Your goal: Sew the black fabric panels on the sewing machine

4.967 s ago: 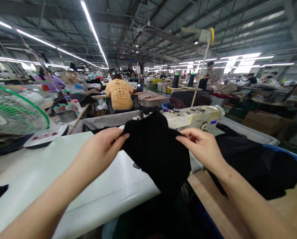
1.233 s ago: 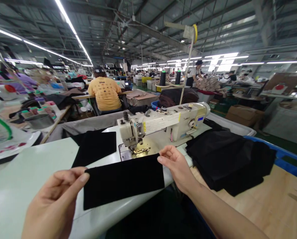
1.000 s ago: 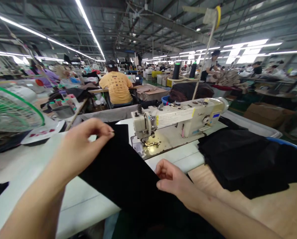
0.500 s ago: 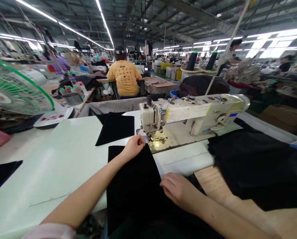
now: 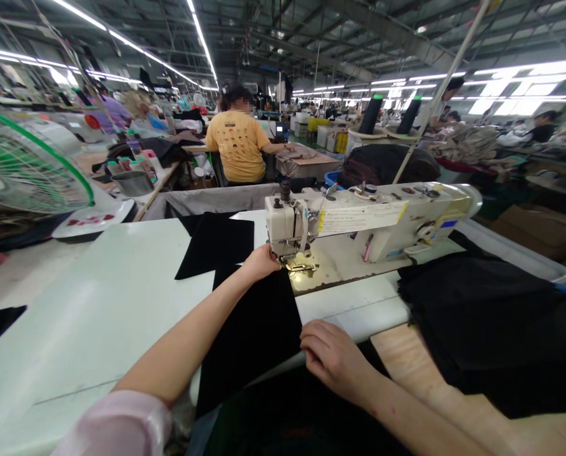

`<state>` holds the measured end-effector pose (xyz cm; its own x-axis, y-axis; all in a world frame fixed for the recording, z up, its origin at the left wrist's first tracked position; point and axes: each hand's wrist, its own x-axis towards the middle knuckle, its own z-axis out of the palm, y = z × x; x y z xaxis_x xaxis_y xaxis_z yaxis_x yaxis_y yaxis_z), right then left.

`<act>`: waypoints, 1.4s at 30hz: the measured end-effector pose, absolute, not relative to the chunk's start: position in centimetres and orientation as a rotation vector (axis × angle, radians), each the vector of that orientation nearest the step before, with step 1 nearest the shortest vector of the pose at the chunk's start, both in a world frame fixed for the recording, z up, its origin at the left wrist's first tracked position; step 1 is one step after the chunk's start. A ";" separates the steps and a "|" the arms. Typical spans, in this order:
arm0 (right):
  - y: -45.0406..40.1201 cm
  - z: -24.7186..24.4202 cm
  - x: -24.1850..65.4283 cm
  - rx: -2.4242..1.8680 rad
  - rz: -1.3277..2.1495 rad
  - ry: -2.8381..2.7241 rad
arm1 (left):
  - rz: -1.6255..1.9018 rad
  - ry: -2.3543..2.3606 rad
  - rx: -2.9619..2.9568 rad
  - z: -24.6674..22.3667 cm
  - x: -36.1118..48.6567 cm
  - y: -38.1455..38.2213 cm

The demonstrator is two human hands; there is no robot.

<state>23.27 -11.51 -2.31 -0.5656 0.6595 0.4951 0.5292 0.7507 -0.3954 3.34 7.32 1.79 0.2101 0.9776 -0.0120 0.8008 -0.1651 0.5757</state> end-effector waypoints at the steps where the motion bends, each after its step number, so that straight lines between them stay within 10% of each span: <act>1: -11.5 -2.4 23.3 -0.884 0.268 -2.316 | 0.505 1.656 2.042 1.9 3.3 7.3; 7: -11.9 -1.8 23.9 -0.826 0.198 -2.397 | 0.631 1.827 2.211 2.8 3.5 1.0; 14: -11.8 -1.3 24.6 -0.811 0.193 -2.465 | 0.480 0.841 2.784 -0.1 2.0 -11.4; 42: -2.1 -0.7 21.2 -1.175 -0.001 -2.384 | 0.446 1.180 2.746 0.5 -0.5 3.0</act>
<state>21.18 -2.05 -0.69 -0.5167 0.7473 0.4177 0.7476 0.6317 -0.2053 -0.54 3.00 0.51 0.6530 0.7244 0.2209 0.6893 -0.6893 0.2231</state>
